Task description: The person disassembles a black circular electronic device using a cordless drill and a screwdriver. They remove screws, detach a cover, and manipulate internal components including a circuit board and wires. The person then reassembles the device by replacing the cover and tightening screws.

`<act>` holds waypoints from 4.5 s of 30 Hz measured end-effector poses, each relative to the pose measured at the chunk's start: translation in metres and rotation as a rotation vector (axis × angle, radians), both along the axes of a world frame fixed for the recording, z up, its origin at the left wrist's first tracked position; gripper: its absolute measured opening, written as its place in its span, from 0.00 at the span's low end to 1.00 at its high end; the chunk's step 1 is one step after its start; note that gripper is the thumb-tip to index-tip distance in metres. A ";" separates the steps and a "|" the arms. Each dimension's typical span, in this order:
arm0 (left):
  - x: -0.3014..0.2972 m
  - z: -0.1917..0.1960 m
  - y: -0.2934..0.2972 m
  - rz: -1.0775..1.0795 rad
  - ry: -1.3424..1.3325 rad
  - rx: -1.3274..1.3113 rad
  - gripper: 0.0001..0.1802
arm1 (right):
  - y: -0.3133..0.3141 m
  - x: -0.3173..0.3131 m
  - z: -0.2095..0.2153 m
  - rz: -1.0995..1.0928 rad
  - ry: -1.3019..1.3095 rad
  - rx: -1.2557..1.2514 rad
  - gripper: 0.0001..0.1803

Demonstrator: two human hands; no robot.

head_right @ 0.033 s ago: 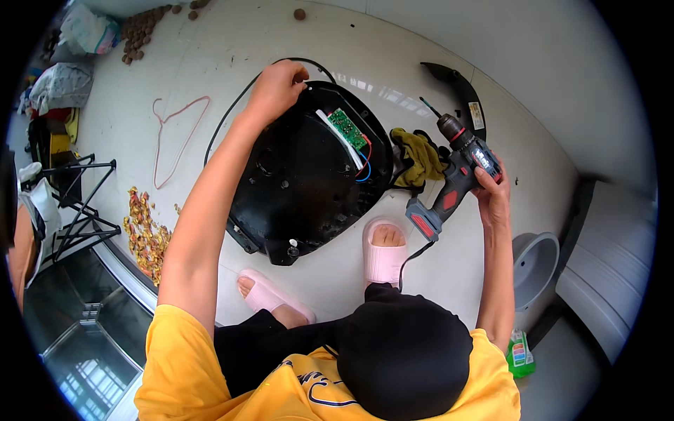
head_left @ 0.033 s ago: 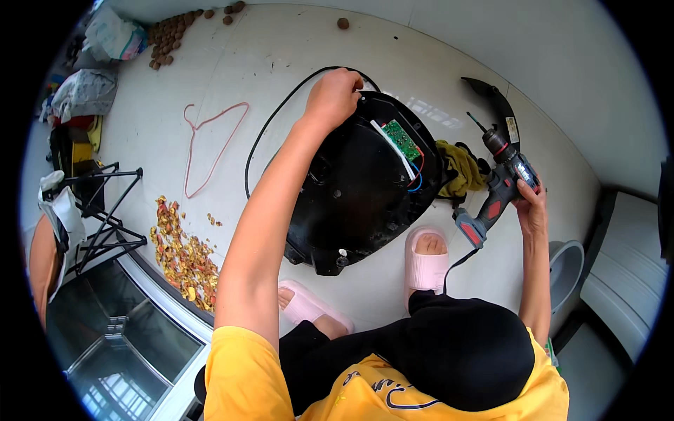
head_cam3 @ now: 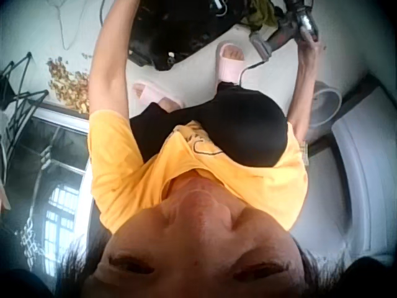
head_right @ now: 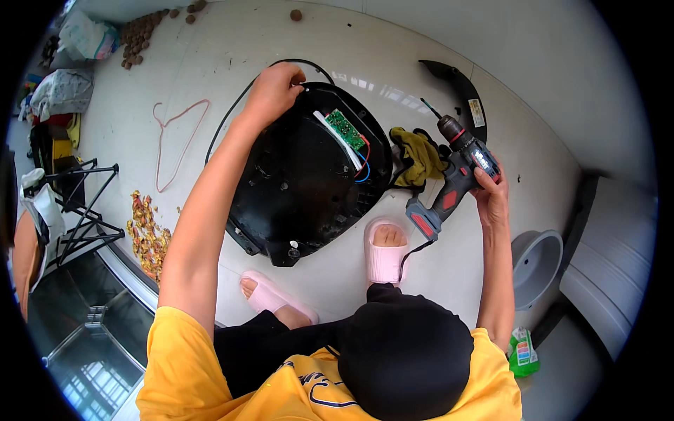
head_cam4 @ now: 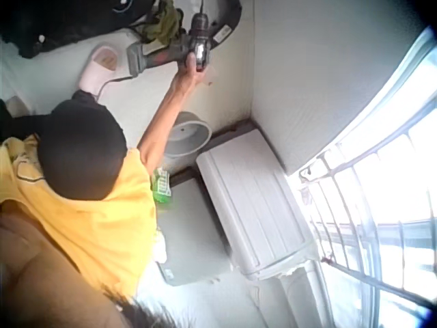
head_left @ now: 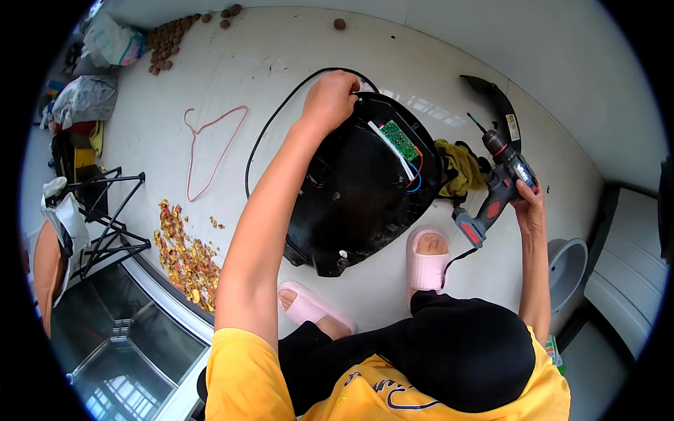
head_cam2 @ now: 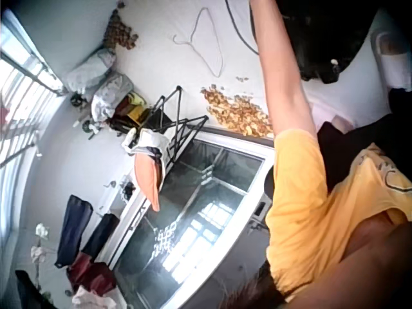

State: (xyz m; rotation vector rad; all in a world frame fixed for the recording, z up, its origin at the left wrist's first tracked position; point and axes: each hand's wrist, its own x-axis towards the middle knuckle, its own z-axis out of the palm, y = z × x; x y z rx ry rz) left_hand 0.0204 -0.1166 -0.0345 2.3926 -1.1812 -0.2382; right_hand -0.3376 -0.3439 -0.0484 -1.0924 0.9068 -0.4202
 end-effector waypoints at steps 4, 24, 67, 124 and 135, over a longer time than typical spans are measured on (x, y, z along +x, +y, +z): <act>-0.017 -0.008 -0.002 -0.076 0.060 0.006 0.09 | -0.002 -0.032 -0.033 -0.091 -0.029 0.200 0.26; -0.027 -0.009 -0.011 -0.192 -0.328 0.293 0.07 | 0.006 -0.021 -0.043 -0.079 -0.004 0.150 0.31; -0.019 -0.006 -0.012 -0.311 -0.220 0.223 0.07 | 0.032 -0.008 -0.042 -0.105 0.101 0.031 0.36; -0.058 0.011 -0.088 -0.711 0.052 0.474 0.16 | 0.008 -0.188 -0.087 -0.276 -0.036 0.263 0.34; -0.075 0.002 -0.093 -0.710 0.097 0.545 0.13 | 0.010 -0.182 -0.068 -0.194 0.245 0.163 0.32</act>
